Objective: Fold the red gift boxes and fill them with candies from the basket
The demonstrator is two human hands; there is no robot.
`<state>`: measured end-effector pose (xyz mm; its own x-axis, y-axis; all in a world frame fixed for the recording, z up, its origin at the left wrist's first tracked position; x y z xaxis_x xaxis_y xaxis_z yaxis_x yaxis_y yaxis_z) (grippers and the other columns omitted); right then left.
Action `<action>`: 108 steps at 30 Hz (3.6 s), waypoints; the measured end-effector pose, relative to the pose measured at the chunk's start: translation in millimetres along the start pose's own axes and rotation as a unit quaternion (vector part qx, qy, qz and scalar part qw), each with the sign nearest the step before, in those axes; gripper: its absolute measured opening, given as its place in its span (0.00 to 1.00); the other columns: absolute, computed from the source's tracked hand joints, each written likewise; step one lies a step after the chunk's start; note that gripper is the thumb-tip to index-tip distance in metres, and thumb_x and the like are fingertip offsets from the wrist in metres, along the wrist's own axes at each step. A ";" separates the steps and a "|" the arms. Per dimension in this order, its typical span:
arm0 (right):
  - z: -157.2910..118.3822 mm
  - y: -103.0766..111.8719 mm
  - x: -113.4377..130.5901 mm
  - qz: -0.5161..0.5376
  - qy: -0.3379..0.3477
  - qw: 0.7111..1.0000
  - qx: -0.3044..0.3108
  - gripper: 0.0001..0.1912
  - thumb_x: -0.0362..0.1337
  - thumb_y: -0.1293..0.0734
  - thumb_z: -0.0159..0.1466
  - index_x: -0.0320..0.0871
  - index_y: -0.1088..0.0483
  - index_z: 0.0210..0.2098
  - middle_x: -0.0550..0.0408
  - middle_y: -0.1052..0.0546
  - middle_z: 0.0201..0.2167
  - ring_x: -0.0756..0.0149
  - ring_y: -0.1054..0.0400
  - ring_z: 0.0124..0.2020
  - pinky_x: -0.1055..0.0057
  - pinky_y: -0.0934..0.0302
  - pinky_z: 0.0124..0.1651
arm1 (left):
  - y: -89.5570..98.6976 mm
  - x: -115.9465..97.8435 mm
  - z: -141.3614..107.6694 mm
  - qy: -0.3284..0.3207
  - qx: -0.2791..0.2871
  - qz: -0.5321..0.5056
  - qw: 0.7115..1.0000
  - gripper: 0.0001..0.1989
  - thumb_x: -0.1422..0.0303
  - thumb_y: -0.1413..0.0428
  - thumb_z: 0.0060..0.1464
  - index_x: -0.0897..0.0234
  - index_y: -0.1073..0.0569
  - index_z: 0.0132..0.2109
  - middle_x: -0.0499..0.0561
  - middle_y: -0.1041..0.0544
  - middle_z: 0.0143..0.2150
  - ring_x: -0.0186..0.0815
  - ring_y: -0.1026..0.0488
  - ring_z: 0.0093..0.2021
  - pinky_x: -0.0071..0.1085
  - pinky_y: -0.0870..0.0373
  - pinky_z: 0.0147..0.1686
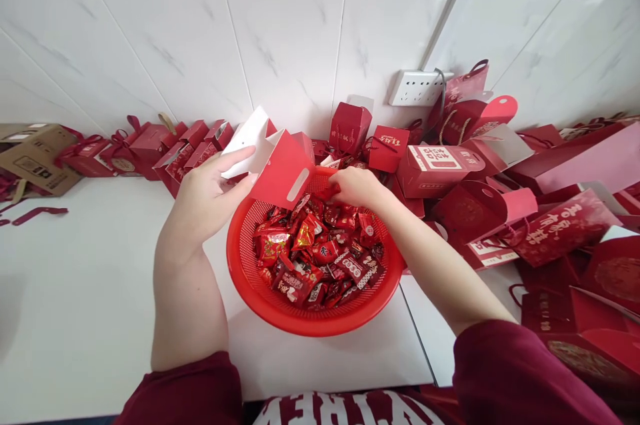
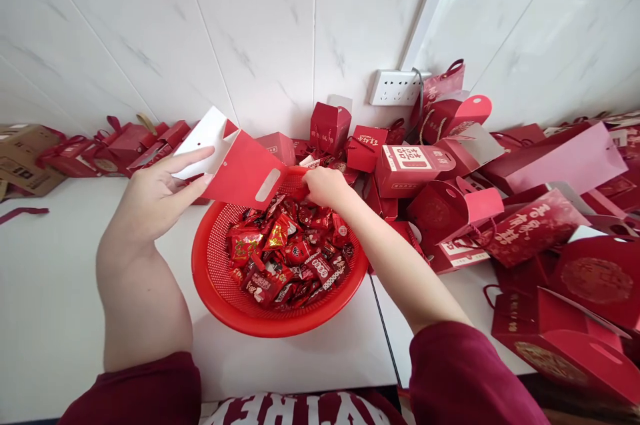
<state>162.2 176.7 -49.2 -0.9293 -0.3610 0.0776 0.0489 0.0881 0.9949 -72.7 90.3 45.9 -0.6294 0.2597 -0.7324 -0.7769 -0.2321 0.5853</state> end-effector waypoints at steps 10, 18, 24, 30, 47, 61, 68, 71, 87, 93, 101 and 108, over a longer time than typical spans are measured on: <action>-105.1 37.6 -9.3 0.452 0.191 0.862 -0.123 0.20 0.33 0.35 0.69 0.52 0.23 0.57 0.57 0.15 0.43 0.63 0.19 0.39 0.68 0.25 0.44 | -23.9 1.0 9.4 -0.068 0.039 -0.003 0.997 0.20 0.64 0.39 0.60 0.53 0.21 0.59 0.50 0.23 0.61 0.44 0.20 0.52 0.40 0.21 0.54; -122.6 58.9 9.3 0.458 0.333 0.799 -0.201 0.25 0.26 0.33 0.68 0.61 0.24 0.57 0.61 0.15 0.43 0.71 0.20 0.36 0.75 0.27 0.41 | -36.9 -43.3 -3.4 -0.212 -0.013 0.061 0.975 0.11 0.67 0.41 0.63 0.53 0.17 0.50 0.49 0.24 0.61 0.41 0.26 0.60 0.41 0.29 0.62; -132.2 70.4 7.5 0.416 0.324 0.791 -0.311 0.33 0.23 0.35 0.66 0.62 0.30 0.63 0.61 0.17 0.49 0.66 0.20 0.42 0.70 0.25 0.42 | -15.8 -60.9 -28.0 -0.216 -0.135 -0.078 0.964 0.08 0.67 0.39 0.63 0.58 0.18 0.47 0.51 0.19 0.49 0.39 0.22 0.51 0.38 0.24 0.54; -135.8 73.0 31.6 0.385 0.365 0.800 -0.281 0.32 0.33 0.26 0.64 0.54 0.32 0.65 0.54 0.20 0.55 0.61 0.22 0.49 0.63 0.27 0.54 | -63.8 -48.4 -33.4 -0.062 0.089 -0.257 0.960 0.19 0.62 0.34 0.57 0.59 0.21 0.55 0.54 0.17 0.52 0.44 0.19 0.50 0.34 0.20 0.46; -106.1 38.4 24.8 0.659 0.142 0.732 -0.099 0.12 0.42 0.25 0.63 0.46 0.30 0.41 0.56 0.22 0.38 0.67 0.26 0.38 0.68 0.28 0.41 | -70.5 -46.0 -25.9 -0.023 0.110 -0.204 0.973 0.28 0.60 0.32 0.53 0.58 0.28 0.59 0.55 0.19 0.54 0.45 0.19 0.51 0.34 0.20 0.47; -99.7 20.4 40.1 0.642 0.129 0.755 -0.001 0.14 0.49 0.28 0.65 0.45 0.25 0.41 0.55 0.22 0.38 0.65 0.25 0.37 0.70 0.27 0.37 | -88.0 -35.6 -37.0 0.009 0.273 -0.149 0.950 0.35 0.57 0.36 0.59 0.53 0.37 0.70 0.52 0.17 0.48 0.44 0.18 0.48 0.36 0.19 0.46; -105.0 29.6 26.4 0.728 0.091 0.674 -0.087 0.19 0.45 0.26 0.65 0.48 0.28 0.53 0.52 0.19 0.50 0.60 0.21 0.46 0.63 0.24 0.47 | -76.4 -22.3 -22.8 0.057 0.192 -0.201 0.959 0.19 0.51 0.39 0.60 0.63 0.19 0.46 0.55 0.16 0.44 0.45 0.19 0.46 0.36 0.20 0.44; -104.4 26.8 31.3 0.734 0.101 0.669 -0.065 0.19 0.44 0.26 0.65 0.48 0.26 0.53 0.52 0.18 0.49 0.59 0.21 0.47 0.64 0.25 0.48 | -75.5 -24.6 -21.8 0.061 0.190 -0.204 0.958 0.19 0.51 0.38 0.59 0.64 0.18 0.38 0.54 0.16 0.40 0.44 0.19 0.43 0.37 0.20 0.42; -92.5 8.5 34.8 0.755 0.079 0.651 0.019 0.23 0.48 0.25 0.62 0.45 0.25 0.52 0.51 0.17 0.43 0.62 0.21 0.36 0.66 0.24 0.39 | -75.2 -19.2 -21.4 0.071 0.173 -0.191 0.964 0.19 0.50 0.38 0.59 0.63 0.18 0.35 0.53 0.18 0.37 0.42 0.19 0.39 0.36 0.20 0.39; -91.6 6.2 34.4 0.752 0.079 0.653 0.034 0.18 0.48 0.25 0.61 0.46 0.26 0.46 0.55 0.19 0.35 0.69 0.29 0.26 0.73 0.34 0.23 | -72.5 -22.2 -20.4 0.057 0.160 -0.164 0.972 0.20 0.49 0.38 0.58 0.62 0.18 0.32 0.53 0.19 0.31 0.44 0.19 0.38 0.37 0.20 0.36; -91.6 5.9 32.6 0.738 0.087 0.668 0.034 0.19 0.49 0.25 0.62 0.48 0.29 0.48 0.58 0.20 0.34 0.68 0.29 0.25 0.70 0.32 0.28 | -70.4 -25.9 -20.3 0.040 0.156 -0.155 0.975 0.20 0.49 0.39 0.58 0.63 0.18 0.32 0.53 0.19 0.32 0.43 0.20 0.38 0.36 0.21 0.35; -95.5 12.6 32.5 0.754 0.102 0.649 0.007 0.21 0.46 0.26 0.64 0.47 0.29 0.54 0.52 0.19 0.47 0.61 0.23 0.40 0.66 0.26 0.38 | -79.0 -23.9 -26.9 0.054 0.229 -0.141 0.962 0.19 0.51 0.35 0.55 0.64 0.19 0.42 0.52 0.18 0.38 0.37 0.20 0.35 0.28 0.24 0.31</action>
<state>167.6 77.5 -28.0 0.2390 0.0304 0.9705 0.8420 0.4913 -0.2228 4.3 77.2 7.8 -0.4066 0.1475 -0.9016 -0.8582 0.2766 0.4323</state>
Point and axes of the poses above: each hand's wrist, its own z-axis towards the middle knuckle, its own y-axis out of the back of the hand, x = y × z, the point moved 9 cm from there along z, towards the middle knuckle
